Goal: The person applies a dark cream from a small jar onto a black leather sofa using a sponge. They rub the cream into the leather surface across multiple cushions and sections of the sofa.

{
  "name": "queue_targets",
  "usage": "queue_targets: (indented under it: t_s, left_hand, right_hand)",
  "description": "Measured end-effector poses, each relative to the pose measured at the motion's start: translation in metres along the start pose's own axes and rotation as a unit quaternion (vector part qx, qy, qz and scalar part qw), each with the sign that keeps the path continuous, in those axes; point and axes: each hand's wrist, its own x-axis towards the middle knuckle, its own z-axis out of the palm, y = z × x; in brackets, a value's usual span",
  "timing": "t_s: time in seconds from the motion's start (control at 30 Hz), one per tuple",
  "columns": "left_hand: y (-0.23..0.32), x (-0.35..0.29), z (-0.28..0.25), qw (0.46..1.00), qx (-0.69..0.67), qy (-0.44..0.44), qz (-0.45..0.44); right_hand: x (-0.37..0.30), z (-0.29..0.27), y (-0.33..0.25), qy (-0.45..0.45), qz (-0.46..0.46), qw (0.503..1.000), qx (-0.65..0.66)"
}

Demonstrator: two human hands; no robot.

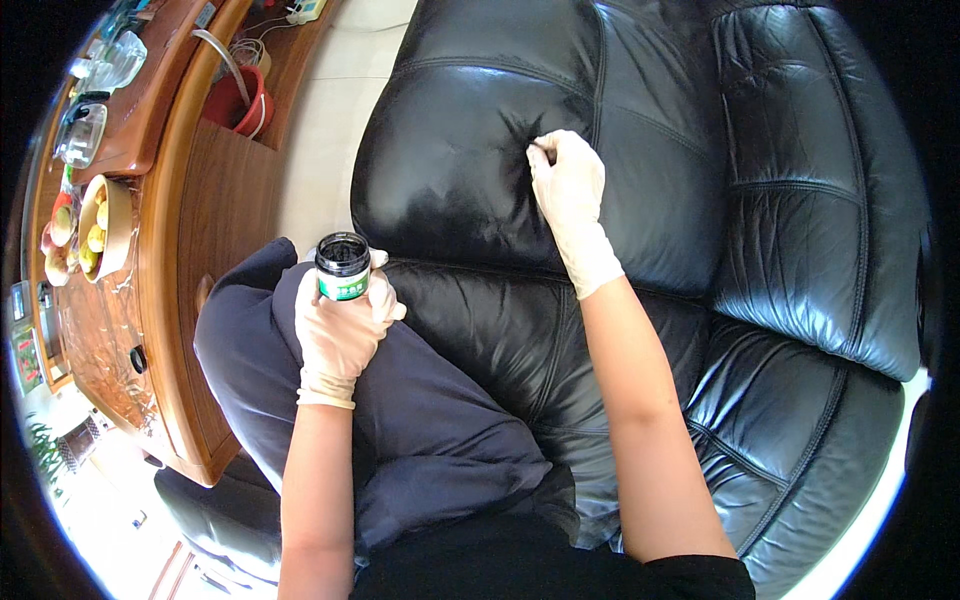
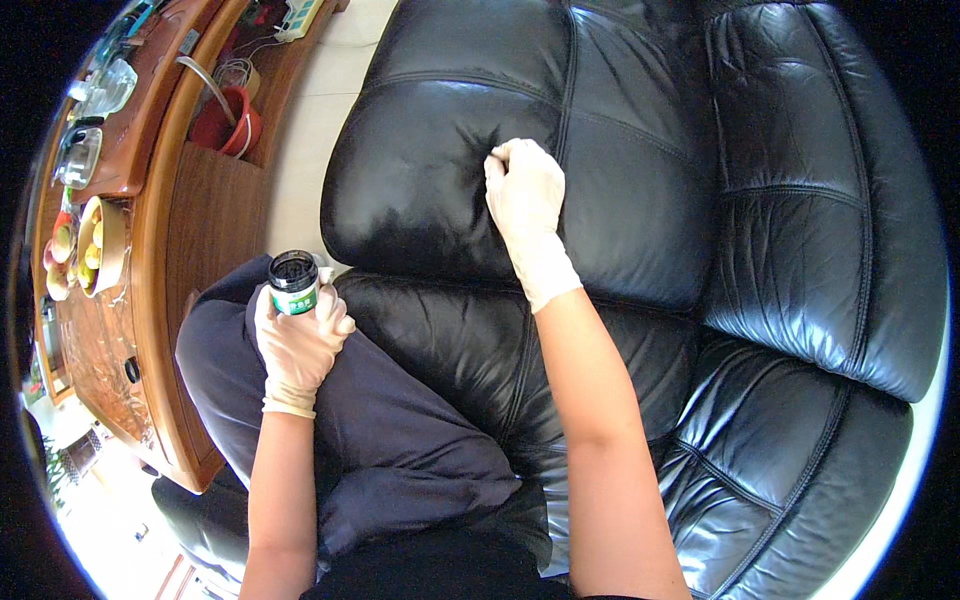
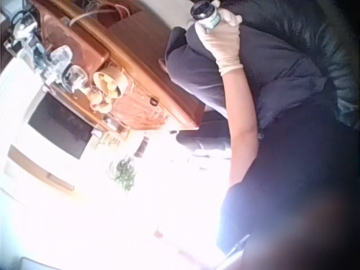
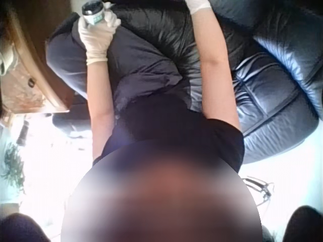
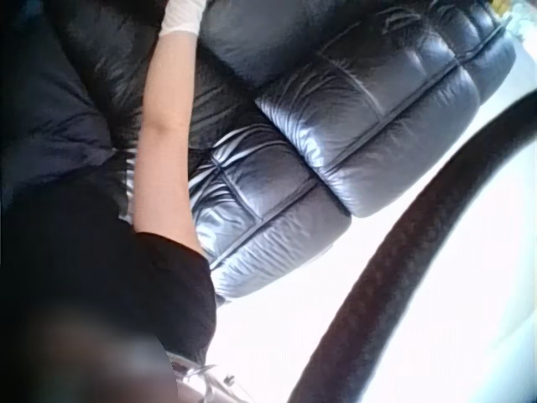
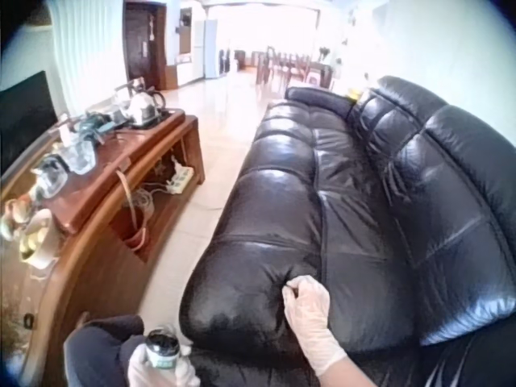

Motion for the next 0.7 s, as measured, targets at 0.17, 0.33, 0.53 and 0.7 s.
queue_targets:
  t_s: [0.17, 0.33, 0.53, 0.7]
  left_hand:
    - [0.000, 0.002, -0.006, 0.999, -0.023, -0.042, -0.002]
    - [0.001, -0.001, 0.001, 1.000, 0.013, 0.005, 0.004]
    - [-0.005, 0.003, -0.017, 0.991, 0.017, -0.129, -0.009]
    - [-0.005, -0.002, -0.008, 0.983, 0.120, -0.135, 0.008]
  right_hand:
    - [0.005, 0.004, -0.020, -0.015, 0.125, 0.974, 0.187]
    - [0.002, 0.013, -0.036, -0.085, -0.008, 0.991, 0.107]
    - [0.005, 0.002, -0.041, -0.073, 0.011, 0.992, 0.101]
    - [-0.014, -0.023, -0.066, -0.120, 0.170, 0.908, 0.364]
